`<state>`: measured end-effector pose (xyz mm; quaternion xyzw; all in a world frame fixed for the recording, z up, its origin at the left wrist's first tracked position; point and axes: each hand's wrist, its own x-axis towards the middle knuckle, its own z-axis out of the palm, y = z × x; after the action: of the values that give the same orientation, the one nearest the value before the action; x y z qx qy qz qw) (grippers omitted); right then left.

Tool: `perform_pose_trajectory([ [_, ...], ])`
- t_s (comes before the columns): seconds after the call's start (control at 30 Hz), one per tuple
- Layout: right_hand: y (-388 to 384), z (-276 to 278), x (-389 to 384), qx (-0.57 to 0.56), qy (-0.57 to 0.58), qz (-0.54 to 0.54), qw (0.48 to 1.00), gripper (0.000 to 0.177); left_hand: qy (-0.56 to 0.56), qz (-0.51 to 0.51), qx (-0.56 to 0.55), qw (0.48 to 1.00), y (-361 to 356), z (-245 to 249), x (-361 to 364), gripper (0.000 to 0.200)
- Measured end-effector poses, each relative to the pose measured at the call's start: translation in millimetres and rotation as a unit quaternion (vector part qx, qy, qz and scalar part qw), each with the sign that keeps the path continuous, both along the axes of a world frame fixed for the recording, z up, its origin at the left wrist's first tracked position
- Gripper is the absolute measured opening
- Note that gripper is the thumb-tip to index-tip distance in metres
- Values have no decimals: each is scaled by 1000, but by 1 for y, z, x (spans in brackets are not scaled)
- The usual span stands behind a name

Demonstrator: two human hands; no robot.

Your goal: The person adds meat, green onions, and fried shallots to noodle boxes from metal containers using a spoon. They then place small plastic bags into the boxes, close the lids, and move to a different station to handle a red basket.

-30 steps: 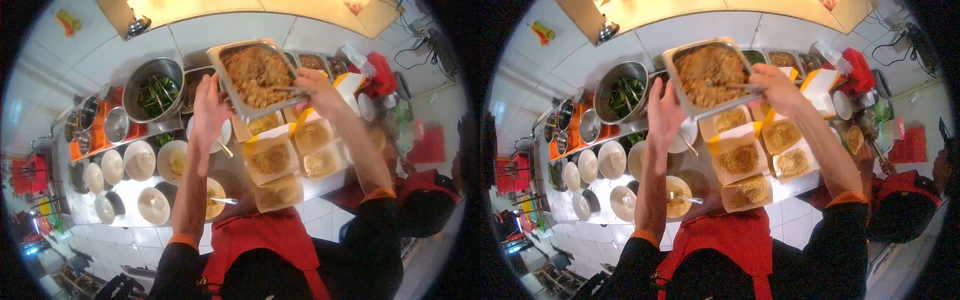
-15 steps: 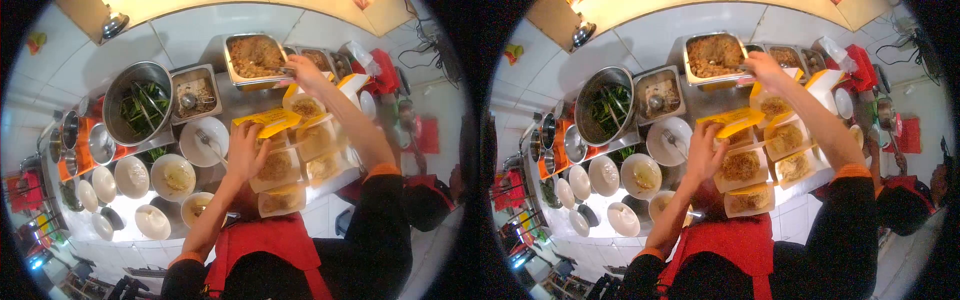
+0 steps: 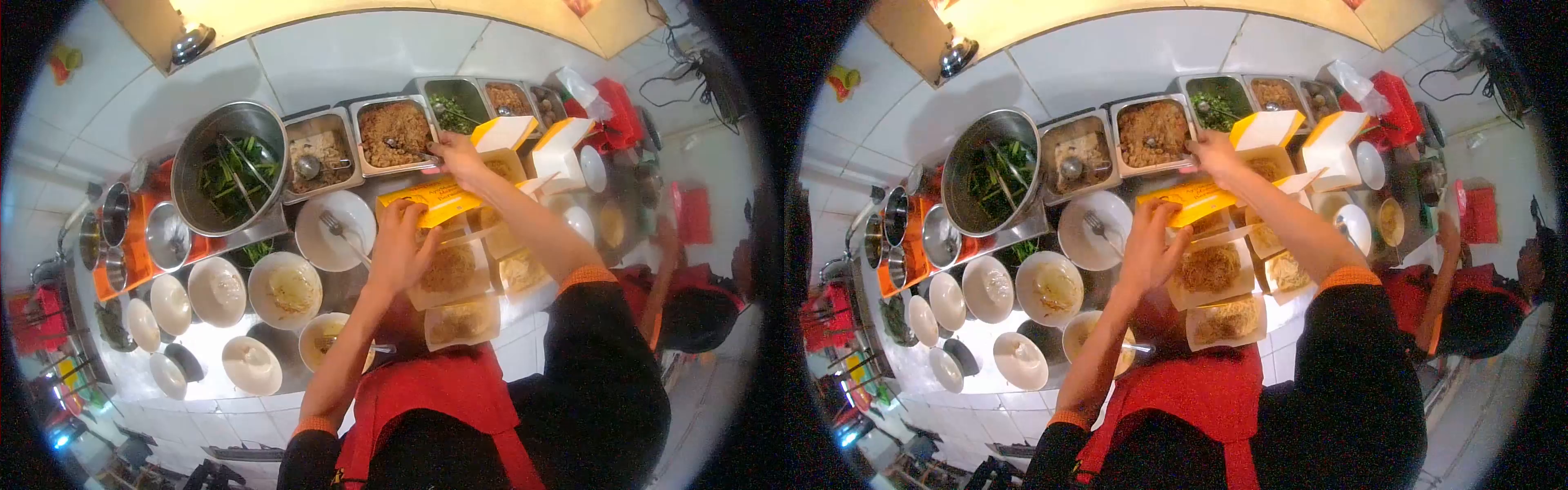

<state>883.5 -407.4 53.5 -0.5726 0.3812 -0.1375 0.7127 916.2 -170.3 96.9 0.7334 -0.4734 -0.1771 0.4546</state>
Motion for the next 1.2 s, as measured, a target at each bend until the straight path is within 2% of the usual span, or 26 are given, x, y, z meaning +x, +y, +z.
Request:
perform_pose_trajectory([
  [0.03, -2, 8, -4, -1, -3, -4, 1000, 21, -2, 4, 0, 1000, -1, 1, 0, 40],
  [0.07, -3, 22, -8, -83, 97, 59, 990, 18, -4, -1, 0, 1000, -1, 1, -1, 40],
  [0.1, -6, 31, -11, -165, 194, 121, 959, 16, 0, -2, -3, 1000, -2, 1, 1, 40],
  [0.13, -10, 33, -14, -167, 193, 119, 960, 16, 5, -2, -5, 1000, -2, 0, 1, 40],
  [0.17, -15, 33, -18, -379, 225, 164, 882, 13, 4, -3, -6, 1000, -1, 0, 1, 40],
  [0.2, -19, 33, -20, -572, 244, 200, 757, 10, 2, 1, -11, 1000, -1, 0, 2, 41],
  [0.23, -22, 29, -19, -573, 244, 198, 757, 10, 0, 5, -15, 1000, -1, 0, 1, 41],
  [0.3, -27, 14, -18, -756, 164, 177, 609, 8, 7, 8, -15, 1000, 0, 3, -1, 41],
  [0.33, -34, 6, -14, -756, 163, 173, 610, 8, 15, 12, -15, 1000, 0, 5, -1, 40],
  [0.4, -46, -7, -4, -808, 235, 216, 494, 9, 11, 7, -3, 1000, 2, 3, -5, 42],
  [0.43, -47, -5, 1, -810, 230, 216, 495, 9, 14, 6, 10, 1000, 4, 3, -6, 43],
  [0.5, -52, 1, 2, -761, 305, 266, 508, 12, 10, 13, 12, 1000, 5, 0, -7, 43],
  [0.67, -51, 10, -9, -792, 235, 208, 524, 14, 4, 16, 18, 1000, 10, -2, -9, 43],
  [0.73, -49, 23, -14, -757, 181, 163, 606, 12, 13, 20, 14, 1000, 10, -1, -10, 43],
  [0.83, -33, 63, -20, -765, 139, 165, 606, 14, 17, 14, 23, 1000, 5, 0, -9, 43],
  [0.9, -31, 81, -23, -757, 153, 159, 615, 16, 29, 15, 5, 999, 1, 4, -5, 44],
  [0.97, -19, 109, -29, -744, 104, 172, 637, 13, 45, 17, -13, 999, -2, 9, 0, 44],
  [1.07, 1, 147, -38, -761, 53, 172, 623, 13, 81, 19, 2, 997, -2, 22, 9, 48],
  [1.13, 27, 176, -48, -769, 38, 188, 610, 13, 189, 69, -16, 979, 1, 35, 11, 59],
  [1.17, 43, 189, -54, -775, 21, 209, 596, 13, 186, 69, -15, 980, 4, 43, 11, 59],
  [1.2, 59, 200, -60, -776, 18, 207, 596, 13, 264, 74, -79, 958, 8, 53, 11, 63],
])
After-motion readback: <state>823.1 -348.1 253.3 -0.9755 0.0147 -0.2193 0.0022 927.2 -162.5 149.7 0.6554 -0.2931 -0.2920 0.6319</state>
